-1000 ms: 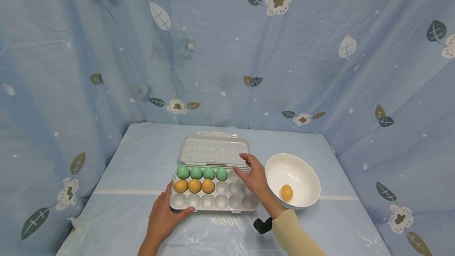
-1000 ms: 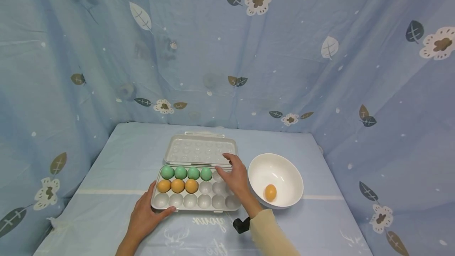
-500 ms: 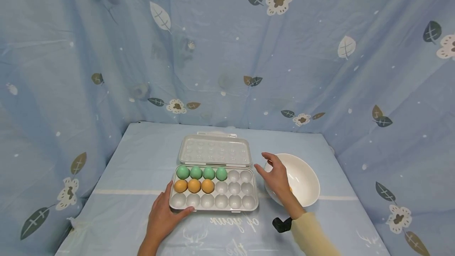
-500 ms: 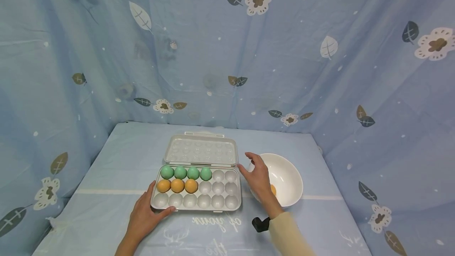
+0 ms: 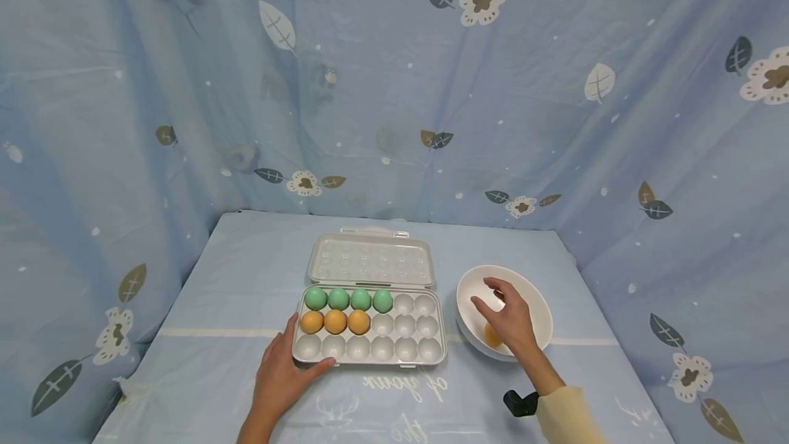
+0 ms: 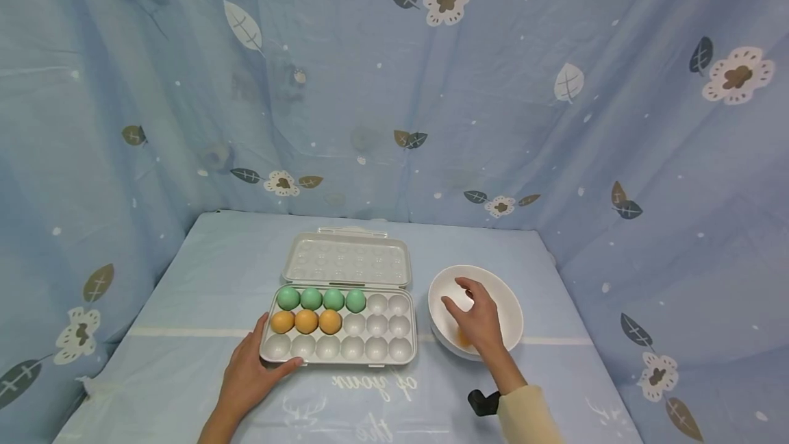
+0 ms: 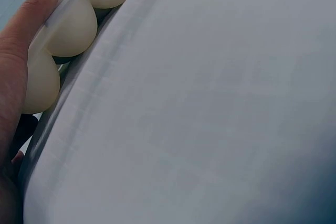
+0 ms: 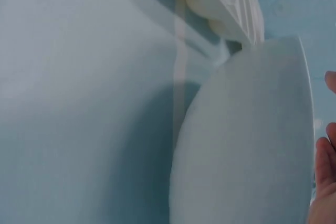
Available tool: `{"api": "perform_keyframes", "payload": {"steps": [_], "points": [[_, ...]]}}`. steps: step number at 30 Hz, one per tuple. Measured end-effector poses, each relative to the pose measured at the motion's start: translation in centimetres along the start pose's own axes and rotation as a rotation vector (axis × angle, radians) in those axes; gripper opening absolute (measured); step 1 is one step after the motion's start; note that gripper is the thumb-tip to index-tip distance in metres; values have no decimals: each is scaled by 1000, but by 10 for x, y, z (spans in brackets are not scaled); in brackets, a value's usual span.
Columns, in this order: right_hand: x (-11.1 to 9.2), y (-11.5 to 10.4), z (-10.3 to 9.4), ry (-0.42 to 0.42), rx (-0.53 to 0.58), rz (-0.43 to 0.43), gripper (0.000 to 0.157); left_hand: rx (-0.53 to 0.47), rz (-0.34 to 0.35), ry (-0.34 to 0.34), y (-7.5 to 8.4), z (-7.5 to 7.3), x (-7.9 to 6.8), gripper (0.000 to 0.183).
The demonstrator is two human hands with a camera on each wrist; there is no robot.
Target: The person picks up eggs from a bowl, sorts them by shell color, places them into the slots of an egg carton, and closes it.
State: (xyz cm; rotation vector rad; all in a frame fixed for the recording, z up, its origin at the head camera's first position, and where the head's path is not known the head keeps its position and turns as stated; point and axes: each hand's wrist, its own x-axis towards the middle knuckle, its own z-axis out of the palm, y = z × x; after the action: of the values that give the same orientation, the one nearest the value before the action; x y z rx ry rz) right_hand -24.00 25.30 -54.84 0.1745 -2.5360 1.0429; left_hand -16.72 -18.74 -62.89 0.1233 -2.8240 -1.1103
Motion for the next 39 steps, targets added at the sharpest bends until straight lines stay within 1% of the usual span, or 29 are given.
{"api": "perform_keyframes", "payload": {"steps": [2, 5, 10, 15, 18, 21, 25, 29, 33, 37, 39], "points": [[-2, 6, -5, -11, -13, -14, 52, -2, -1, -2, 0, -1, 0, 128], [-6, 14, -13, -43, -21, -4, 52, 0, -9, -10, 1, -2, 0, 129], [-10, 24, -26, -135, -61, 72, 54, 8, -24, -20, 1, -2, 0, 130], [-11, 29, -34, -210, -124, 121, 54, 0, -15, -8, -1, 0, 0, 128], [-13, 31, -39, -230, -141, 127, 53, 1, -11, -9, 0, 0, 0, 128], [-14, 32, -43, -245, -153, 113, 51, 4, -11, -12, 1, -1, 0, 128], [-14, 33, -45, -283, -178, 108, 50, 2, -13, -13, 2, -2, 0, 128], [-12, 32, -44, -352, -209, 138, 53, 8, -5, -4, 3, -2, -1, 127], [-11, 28, -43, -389, -224, 179, 53, 6, 13, 14, 3, -1, -1, 126], [-11, 26, -40, -421, -257, 190, 50, -4, 25, 29, 3, -1, -2, 125], [-11, 27, -38, -446, -279, 176, 46, -5, 23, 29, 3, -1, -2, 125]]}}
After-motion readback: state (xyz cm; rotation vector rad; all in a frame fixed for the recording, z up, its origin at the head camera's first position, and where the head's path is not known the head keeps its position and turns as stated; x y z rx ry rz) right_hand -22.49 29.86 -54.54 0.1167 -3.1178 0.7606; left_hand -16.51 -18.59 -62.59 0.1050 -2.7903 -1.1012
